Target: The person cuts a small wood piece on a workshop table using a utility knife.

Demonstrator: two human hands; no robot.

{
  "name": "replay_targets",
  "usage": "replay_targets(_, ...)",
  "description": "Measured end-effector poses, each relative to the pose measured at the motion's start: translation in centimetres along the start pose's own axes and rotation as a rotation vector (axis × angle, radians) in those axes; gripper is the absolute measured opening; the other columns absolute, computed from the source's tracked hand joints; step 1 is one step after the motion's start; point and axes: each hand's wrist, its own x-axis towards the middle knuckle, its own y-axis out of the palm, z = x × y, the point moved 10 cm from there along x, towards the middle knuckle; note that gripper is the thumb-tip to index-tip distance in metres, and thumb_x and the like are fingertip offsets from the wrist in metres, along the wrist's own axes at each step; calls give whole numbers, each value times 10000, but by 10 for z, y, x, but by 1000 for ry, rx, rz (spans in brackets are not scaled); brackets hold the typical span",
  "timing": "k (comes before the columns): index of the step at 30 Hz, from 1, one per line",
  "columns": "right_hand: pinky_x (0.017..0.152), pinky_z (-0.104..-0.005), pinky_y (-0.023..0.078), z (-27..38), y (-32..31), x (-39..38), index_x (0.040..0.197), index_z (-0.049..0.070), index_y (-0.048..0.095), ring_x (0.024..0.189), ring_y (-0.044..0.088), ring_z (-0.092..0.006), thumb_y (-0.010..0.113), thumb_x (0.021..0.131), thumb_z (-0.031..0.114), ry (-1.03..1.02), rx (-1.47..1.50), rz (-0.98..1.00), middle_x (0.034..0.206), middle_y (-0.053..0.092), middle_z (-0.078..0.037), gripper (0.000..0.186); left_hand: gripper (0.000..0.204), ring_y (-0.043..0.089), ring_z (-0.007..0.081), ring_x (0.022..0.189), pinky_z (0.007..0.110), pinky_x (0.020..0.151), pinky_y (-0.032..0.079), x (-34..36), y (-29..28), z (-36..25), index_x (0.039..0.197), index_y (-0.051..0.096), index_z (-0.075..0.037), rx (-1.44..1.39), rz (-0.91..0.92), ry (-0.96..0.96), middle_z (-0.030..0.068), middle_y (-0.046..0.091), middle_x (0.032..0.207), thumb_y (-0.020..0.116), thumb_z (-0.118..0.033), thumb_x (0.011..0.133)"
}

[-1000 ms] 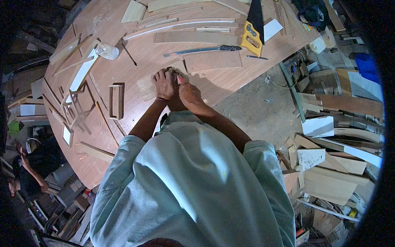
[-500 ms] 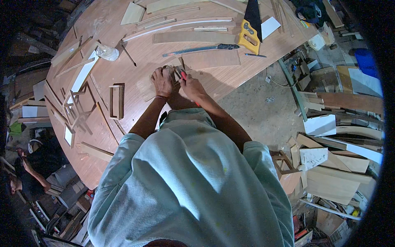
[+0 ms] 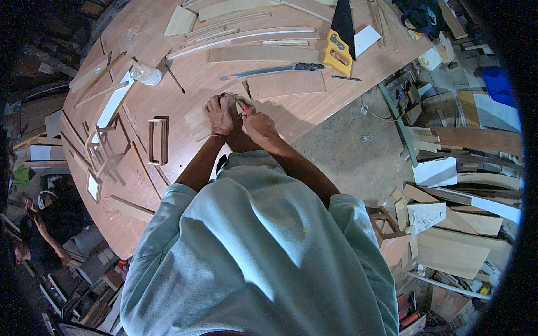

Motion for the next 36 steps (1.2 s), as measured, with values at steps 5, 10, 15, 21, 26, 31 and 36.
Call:
replay_targets(5, 575, -395, 478, 16, 5, 1, 880, -52, 459, 669, 592, -300, 438, 780, 168, -35, -182, -79, 693, 576, -200, 242, 271, 377, 306, 958, 451, 818, 247, -1, 0, 0, 960, 473, -70, -16, 10, -8, 158, 416, 1000, 456, -172, 709)
replay_targets(10, 512, -346, 488, 15, 7, 11, 863, -52, 478, 635, 604, -269, 439, 773, 140, 3, -150, -88, 693, 582, -195, 215, 271, 375, 307, 969, 462, 821, 261, 0, 1, 2, 975, 468, -81, 2, 10, -14, 156, 418, 1024, 453, -202, 733)
replay_targets(15, 517, -365, 489, -18, 12, 17, 949, -66, 443, 631, 601, -271, 426, 791, 225, 148, 369, 163, 711, 575, -214, 332, 489, 360, 299, 1005, 471, 843, 252, -3, -2, -5, 1094, 420, -74, 67, 92, 87, 146, 392, 1078, 475, -402, 735)
replay_targets(21, 538, -402, 457, -26, -7, 7, 949, 23, 446, 569, 572, -322, 456, 784, 316, 88, 143, -19, 642, 561, -178, 337, 686, 340, 301, 1074, 488, 920, 216, -16, -12, -19, 1168, 351, -39, 172, 217, 210, 145, 362, 1151, 574, -441, 659)
replay_targets(26, 643, -441, 439, -19, -11, -1, 978, 30, 441, 720, 563, -366, 471, 776, 345, 49, 59, -85, 747, 573, -206, 375, 615, 393, 336, 1022, 419, 901, 304, -11, -14, -16, 1147, 363, -14, -99, 240, 183, 173, 394, 1125, 614, -294, 661)
replay_targets(31, 659, -433, 448, -14, -23, -7, 979, -3, 442, 747, 569, -348, 473, 780, 340, 58, 60, -123, 757, 573, -222, 397, 473, 416, 341, 994, 403, 860, 341, -13, -28, -15, 1105, 401, -16, -165, 183, 258, 188, 422, 1085, 554, -183, 690)
replay_targets(36, 650, -422, 456, -6, -18, -11, 938, -30, 449, 728, 572, -353, 453, 789, 339, 29, 38, -96, 730, 571, -228, 397, 364, 450, 291, 973, 402, 779, 367, -12, -32, -17, 1029, 456, -21, -47, 239, 206, 183, 463, 1025, 517, -131, 687)
